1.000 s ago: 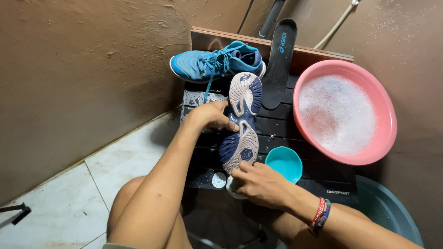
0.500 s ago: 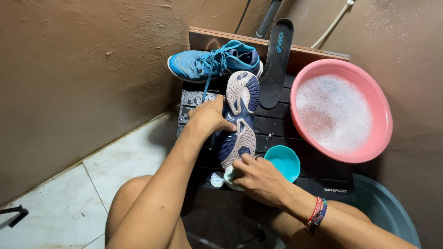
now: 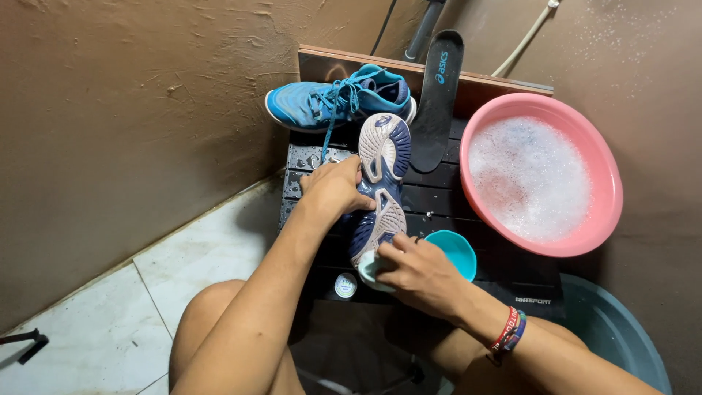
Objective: The person cleans the sole of a blue and white running shoe using a small brush and soapy water. They repeatedly dip the brush into a pink basin of soapy water and scrub the shoe's sole, then rinse the brush in a larger bucket of water.
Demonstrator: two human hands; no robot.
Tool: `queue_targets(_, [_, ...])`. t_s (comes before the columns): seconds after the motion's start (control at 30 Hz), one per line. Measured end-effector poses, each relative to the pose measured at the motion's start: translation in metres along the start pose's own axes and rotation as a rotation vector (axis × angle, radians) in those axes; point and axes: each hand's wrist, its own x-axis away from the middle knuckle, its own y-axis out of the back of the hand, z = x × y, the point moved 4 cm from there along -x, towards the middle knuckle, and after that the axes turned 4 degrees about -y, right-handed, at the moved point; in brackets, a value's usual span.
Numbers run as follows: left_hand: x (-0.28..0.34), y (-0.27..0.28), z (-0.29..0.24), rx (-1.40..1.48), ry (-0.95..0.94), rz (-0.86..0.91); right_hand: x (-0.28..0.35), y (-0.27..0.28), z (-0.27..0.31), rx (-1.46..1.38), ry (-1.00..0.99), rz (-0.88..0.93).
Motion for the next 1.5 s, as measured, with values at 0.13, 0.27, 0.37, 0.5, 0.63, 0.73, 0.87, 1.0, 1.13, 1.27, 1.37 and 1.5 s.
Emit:
queue_targets(0.13, [-0.006, -0.005, 0.0, 0.007, -0.004, 0.007, 0.001, 0.011, -0.004, -0.069, 0.02, -0.104])
queue_targets(0.27, [-0.001, 0.001, -0.004, -0.005, 0.008, 0.059, 0.0, -0.008, 0.015, -0.065, 0.162, 0.105])
queue_targets(0.37, [0.0, 0.001, -0.001, -0.003, 0.014, 0.044, -0.002, -0.015, 0.012, -0.128, 0.162, 0.175])
queue_targets(0.5, [0.008, 0.006, -0.004, 0.053, -0.021, 0.019, 0.001, -0.021, -0.005, -0.017, 0.038, -0.045])
queue_targets(0.63, [0.008, 0.007, -0.002, 0.089, -0.045, -0.005, 0.004, -0.02, 0.003, -0.016, -0.058, -0.141])
queue_targets(0.73, [0.01, 0.009, -0.003, 0.098, -0.051, -0.008, 0.013, -0.04, 0.028, -0.043, 0.066, -0.073])
queue_targets(0.87, [0.008, 0.007, -0.004, 0.063, -0.054, 0.003, 0.005, -0.027, 0.003, -0.019, -0.017, -0.164])
queue_targets(1.0, [0.008, 0.007, -0.004, 0.072, -0.064, 0.008, 0.005, -0.01, -0.007, 0.057, -0.072, -0.218])
queue_targets(1.13, [0.016, 0.014, -0.006, 0.085, -0.068, 0.031, 0.01, -0.031, 0.019, -0.085, 0.099, -0.099])
queue_targets(1.27, [0.007, 0.011, -0.003, 0.071, -0.05, 0.027, 0.005, -0.018, -0.01, -0.078, 0.086, -0.083])
queue_targets(1.37, [0.003, 0.006, -0.001, 0.066, -0.053, 0.02, 0.004, 0.0, -0.028, 0.058, -0.057, -0.226])
queue_targets(1.5, [0.008, 0.011, -0.004, 0.079, -0.058, 0.024, 0.011, -0.015, 0.0, -0.108, 0.041, -0.104])
